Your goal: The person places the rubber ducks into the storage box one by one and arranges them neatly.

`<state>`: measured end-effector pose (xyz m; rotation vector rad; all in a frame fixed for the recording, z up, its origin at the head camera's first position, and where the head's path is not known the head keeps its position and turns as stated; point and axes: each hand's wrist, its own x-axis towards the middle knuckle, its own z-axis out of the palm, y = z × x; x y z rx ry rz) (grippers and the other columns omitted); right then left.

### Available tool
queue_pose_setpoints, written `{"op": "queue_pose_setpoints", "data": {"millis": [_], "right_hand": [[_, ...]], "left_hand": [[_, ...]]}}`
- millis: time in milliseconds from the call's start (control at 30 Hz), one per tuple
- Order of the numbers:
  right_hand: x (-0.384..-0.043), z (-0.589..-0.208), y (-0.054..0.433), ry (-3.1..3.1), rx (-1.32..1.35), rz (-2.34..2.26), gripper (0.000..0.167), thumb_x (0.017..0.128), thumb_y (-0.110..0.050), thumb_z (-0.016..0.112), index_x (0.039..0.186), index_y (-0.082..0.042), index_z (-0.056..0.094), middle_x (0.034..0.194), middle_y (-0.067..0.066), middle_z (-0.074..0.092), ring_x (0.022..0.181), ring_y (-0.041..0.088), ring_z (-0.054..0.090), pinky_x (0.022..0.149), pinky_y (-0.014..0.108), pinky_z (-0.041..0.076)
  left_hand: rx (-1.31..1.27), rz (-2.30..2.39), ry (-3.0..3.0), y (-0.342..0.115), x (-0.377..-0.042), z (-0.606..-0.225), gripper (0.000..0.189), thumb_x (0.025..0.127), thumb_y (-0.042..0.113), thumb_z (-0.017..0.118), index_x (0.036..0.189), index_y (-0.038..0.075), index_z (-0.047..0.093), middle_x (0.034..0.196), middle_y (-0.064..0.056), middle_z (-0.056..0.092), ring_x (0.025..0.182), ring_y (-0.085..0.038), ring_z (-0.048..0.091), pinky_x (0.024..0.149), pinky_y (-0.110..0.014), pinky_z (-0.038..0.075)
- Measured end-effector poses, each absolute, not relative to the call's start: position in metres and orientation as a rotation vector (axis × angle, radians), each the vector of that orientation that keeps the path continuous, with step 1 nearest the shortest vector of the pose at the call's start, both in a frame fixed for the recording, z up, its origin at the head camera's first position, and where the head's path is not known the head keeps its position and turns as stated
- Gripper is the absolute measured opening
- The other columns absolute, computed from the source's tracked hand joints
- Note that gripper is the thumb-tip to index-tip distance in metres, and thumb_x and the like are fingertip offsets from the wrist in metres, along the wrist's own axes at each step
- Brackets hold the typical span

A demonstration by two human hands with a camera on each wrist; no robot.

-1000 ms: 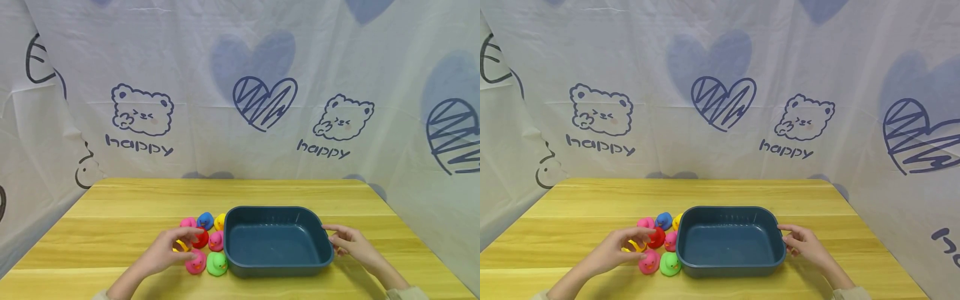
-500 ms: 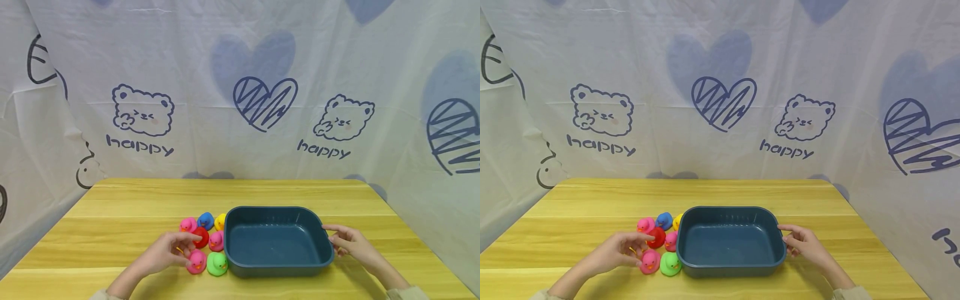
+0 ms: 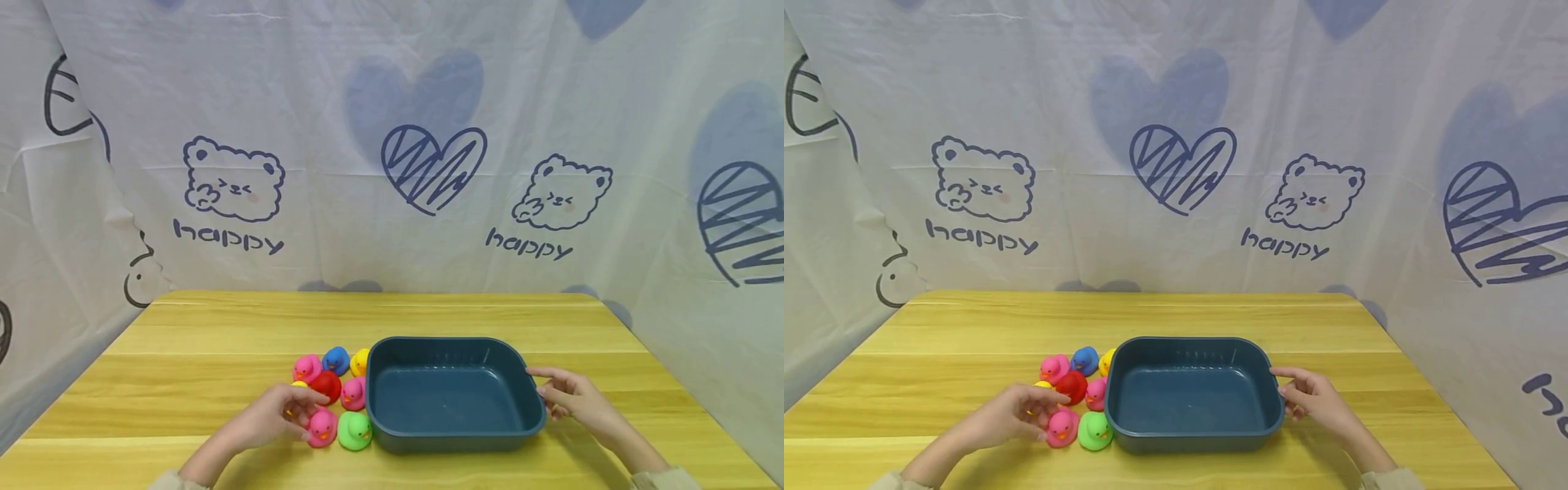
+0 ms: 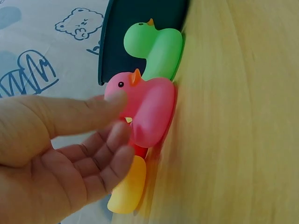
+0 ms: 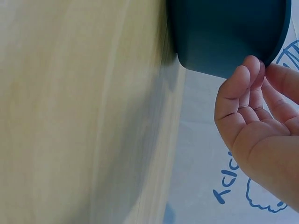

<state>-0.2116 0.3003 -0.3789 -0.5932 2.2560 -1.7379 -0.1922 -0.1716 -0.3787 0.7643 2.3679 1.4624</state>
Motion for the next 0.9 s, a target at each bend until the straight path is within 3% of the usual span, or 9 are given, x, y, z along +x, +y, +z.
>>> {"op": "queue_pose_setpoints", "data": {"millis": [200,500,900], "right_hand": [[-0.2118,-0.3795,0.3014,2.244,-0.559,-1.738,0.03,0.094,-0.009,0.044,0.121,-0.019,0.052,0.079,0.002,0.057,0.065,0.011,0.051,0.055,0.024,0.045],[-0.2139,-0.3837,0.3023,2.142,-0.584,-1.798,0.033,0.094,-0.007,0.042,0.117,-0.028,0.055,0.079,0.001,0.058,0.066,0.009,0.053,0.055,0.023,0.045],[-0.2136,-0.385,0.3011,2.087,-0.585,-1.839,0.032,0.094,-0.007,0.042,0.118,-0.025,0.054,0.08,0.001,0.058,0.066,0.009,0.054,0.055,0.022,0.045]], "left_hand": [[0.754,1.419,2.374,-0.1713,-0.1924,-0.3791,0.042,0.065,-0.015,0.066,0.106,-0.011,0.058,0.078,-0.007,0.057,0.064,-0.015,0.05,0.055,-0.022,0.045],[0.624,1.488,2.233,-0.1722,-0.1919,-0.3768,0.039,0.068,-0.011,0.067,0.106,-0.009,0.06,0.079,-0.008,0.055,0.07,-0.02,0.049,0.056,-0.021,0.043],[0.589,1.456,2.313,-0.1691,-0.1927,-0.3794,0.036,0.068,-0.002,0.073,0.102,-0.006,0.063,0.072,-0.006,0.053,0.067,-0.017,0.047,0.054,-0.021,0.041]]}}
